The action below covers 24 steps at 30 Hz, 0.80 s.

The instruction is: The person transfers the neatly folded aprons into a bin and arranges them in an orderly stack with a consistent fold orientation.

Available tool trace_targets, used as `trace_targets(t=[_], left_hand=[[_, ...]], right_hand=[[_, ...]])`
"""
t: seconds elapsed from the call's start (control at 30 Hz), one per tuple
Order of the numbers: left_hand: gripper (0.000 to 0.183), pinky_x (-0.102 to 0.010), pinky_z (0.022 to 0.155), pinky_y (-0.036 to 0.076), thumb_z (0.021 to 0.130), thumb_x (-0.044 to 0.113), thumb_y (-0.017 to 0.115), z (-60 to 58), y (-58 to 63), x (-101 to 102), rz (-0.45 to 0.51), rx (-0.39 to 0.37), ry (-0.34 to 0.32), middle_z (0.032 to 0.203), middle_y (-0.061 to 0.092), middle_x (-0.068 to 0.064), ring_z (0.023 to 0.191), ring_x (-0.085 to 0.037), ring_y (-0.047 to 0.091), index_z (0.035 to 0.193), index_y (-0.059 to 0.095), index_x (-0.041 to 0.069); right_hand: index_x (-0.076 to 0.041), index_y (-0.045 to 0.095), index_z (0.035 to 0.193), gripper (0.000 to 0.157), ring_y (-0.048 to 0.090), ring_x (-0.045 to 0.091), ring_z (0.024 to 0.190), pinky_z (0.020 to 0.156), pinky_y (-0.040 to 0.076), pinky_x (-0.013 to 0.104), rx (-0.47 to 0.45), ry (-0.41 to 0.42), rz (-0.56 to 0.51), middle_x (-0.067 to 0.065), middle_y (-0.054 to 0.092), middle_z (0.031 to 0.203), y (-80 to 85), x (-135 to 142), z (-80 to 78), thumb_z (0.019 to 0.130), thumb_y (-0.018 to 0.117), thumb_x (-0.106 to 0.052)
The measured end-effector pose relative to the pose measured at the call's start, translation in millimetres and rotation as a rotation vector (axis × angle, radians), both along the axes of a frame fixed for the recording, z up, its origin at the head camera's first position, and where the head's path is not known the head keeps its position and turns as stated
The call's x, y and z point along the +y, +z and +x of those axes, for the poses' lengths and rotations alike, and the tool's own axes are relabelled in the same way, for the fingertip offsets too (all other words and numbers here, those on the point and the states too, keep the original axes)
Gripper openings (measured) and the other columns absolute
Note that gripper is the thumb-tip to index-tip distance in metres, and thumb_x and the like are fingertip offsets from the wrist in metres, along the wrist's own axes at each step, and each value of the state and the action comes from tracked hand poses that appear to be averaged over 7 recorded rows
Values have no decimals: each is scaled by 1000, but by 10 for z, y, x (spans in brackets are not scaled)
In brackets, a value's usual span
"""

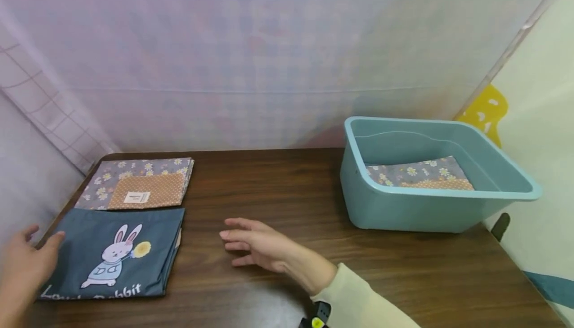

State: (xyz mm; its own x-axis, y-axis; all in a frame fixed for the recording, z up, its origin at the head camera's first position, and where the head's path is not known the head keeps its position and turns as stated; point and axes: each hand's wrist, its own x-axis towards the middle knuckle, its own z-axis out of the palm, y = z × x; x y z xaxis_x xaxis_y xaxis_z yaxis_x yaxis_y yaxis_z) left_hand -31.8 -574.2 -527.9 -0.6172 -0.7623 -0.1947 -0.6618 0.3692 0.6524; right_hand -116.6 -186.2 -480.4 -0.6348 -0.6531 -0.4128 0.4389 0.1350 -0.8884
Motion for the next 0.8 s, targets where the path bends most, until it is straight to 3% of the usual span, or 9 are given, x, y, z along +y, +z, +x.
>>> trace_targets(t=[0.1, 0.23, 0.5, 0.7, 0.8], left_hand=[[68, -67, 119, 26, 108, 30, 29, -11, -39, -72, 72, -55, -6, 162, 9, -37, 149, -55, 19, 158, 5, -7], [69, -65, 119, 26, 108, 34, 27, -16, -65, -122, 117, -81, -30, 160, 12, -39, 148, -56, 20, 157, 4, -10], [71, -65, 119, 25, 107, 34, 28, -1, -19, -190, 139, -69, -82, 156, 16, -43, 144, -59, 23, 155, 5, -14], [72, -67, 117, 27, 108, 35, 27, 15, 34, -152, 117, -87, -194, 151, 21, -47, 139, -60, 26, 153, 7, -18], [73, -67, 117, 27, 108, 38, 26, -5, 59, -101, 123, -106, -213, 151, 21, -47, 140, -60, 25, 153, 7, -16]], right_hand=[[-5, 36, 155, 63, 46, 40, 141, 108, 46, 61, -35, -14, 2, 18, 47, 153, -38, -67, 36, 100, 62, -23], [-4, 38, 153, 61, 46, 40, 140, 108, 47, 62, -75, -30, -19, 17, 48, 154, -94, -146, 67, 100, 62, -22], [0, 37, 151, 56, 44, 40, 141, 113, 40, 64, -168, -69, -126, 20, 44, 153, -201, -308, 128, 102, 56, -21], [-1, 30, 154, 63, 32, 45, 149, 120, 31, 63, -227, -51, -202, 27, 30, 161, -257, -352, 137, 100, 52, -27], [0, 28, 155, 64, 30, 46, 150, 121, 29, 63, -247, -36, -232, 28, 28, 162, -274, -355, 131, 101, 50, -27]])
